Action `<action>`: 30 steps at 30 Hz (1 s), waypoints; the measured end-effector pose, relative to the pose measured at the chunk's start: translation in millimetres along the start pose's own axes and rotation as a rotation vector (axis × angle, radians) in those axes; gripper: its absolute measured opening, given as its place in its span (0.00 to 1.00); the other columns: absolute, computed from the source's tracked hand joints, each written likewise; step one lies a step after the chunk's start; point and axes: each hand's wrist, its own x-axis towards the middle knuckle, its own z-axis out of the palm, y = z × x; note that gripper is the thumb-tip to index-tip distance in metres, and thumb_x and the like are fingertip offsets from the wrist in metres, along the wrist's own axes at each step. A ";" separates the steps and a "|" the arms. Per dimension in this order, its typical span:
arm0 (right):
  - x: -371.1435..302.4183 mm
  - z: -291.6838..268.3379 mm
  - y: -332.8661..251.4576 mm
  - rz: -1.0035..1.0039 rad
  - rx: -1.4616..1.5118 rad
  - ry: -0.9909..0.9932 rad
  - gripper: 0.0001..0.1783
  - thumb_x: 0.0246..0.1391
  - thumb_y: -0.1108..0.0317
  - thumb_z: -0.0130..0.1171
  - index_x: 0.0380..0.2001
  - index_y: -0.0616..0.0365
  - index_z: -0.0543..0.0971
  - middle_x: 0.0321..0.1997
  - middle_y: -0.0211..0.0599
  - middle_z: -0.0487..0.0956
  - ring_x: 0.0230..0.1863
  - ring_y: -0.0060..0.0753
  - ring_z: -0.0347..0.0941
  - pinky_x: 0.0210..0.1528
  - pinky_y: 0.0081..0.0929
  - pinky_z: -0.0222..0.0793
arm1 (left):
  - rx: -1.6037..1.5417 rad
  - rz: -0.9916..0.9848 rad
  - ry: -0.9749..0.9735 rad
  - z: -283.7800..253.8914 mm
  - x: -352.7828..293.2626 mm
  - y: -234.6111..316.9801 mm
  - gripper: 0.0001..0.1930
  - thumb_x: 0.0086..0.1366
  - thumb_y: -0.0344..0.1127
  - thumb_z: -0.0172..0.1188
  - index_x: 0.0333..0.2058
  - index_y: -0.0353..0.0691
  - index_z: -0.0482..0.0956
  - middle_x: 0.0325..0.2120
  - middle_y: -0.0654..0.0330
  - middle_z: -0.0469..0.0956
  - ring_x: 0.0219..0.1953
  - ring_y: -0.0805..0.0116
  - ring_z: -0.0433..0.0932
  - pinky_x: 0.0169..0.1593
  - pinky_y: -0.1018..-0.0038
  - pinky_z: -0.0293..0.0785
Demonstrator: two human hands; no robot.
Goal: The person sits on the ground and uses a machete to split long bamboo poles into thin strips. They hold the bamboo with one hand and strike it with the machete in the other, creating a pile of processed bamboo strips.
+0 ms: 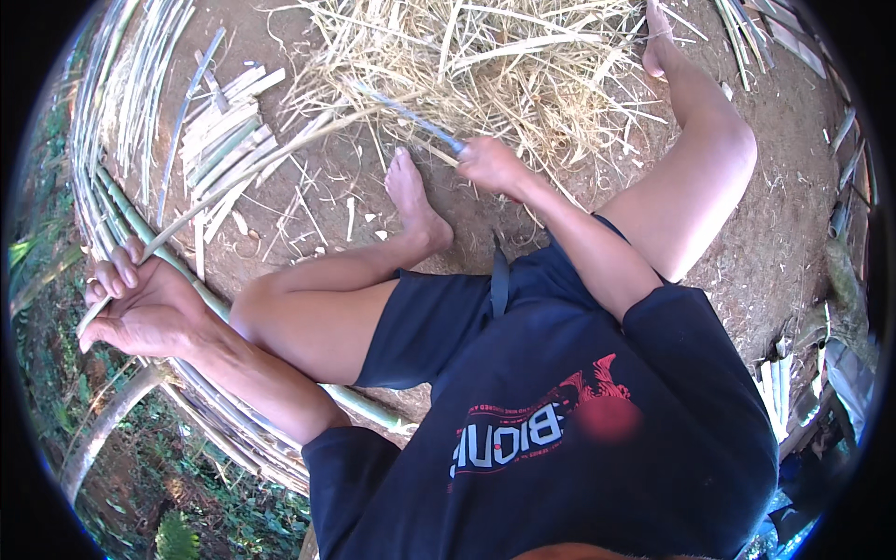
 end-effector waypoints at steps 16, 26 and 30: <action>-1.4 11.4 16.4 0.403 0.482 0.028 0.15 0.57 0.67 0.50 0.39 0.66 0.79 0.26 0.44 0.79 0.25 0.32 0.76 0.29 0.33 0.73 | 0.029 0.037 0.037 19.3 -1.3 -7.7 0.29 0.51 0.66 0.62 0.23 0.42 0.75 0.17 0.66 0.64 0.21 0.72 0.62 0.33 0.73 0.60; 16.3 25.2 45.1 0.380 0.378 0.075 0.14 0.57 0.66 0.48 0.34 0.65 0.80 0.21 0.45 0.78 0.19 0.35 0.74 0.24 0.32 0.72 | 0.026 0.009 -0.031 7.8 11.4 -2.0 0.29 0.49 0.67 0.62 0.24 0.42 0.75 0.18 0.66 0.66 0.22 0.72 0.63 0.35 0.72 0.61; -7.9 15.1 -5.5 0.260 0.419 0.059 0.13 0.55 0.67 0.49 0.34 0.65 0.79 0.24 0.45 0.79 0.26 0.39 0.77 0.34 0.37 0.75 | -0.031 -0.030 0.031 -4.5 9.3 0.9 0.31 0.45 0.71 0.62 0.22 0.43 0.75 0.18 0.65 0.67 0.23 0.71 0.63 0.36 0.71 0.60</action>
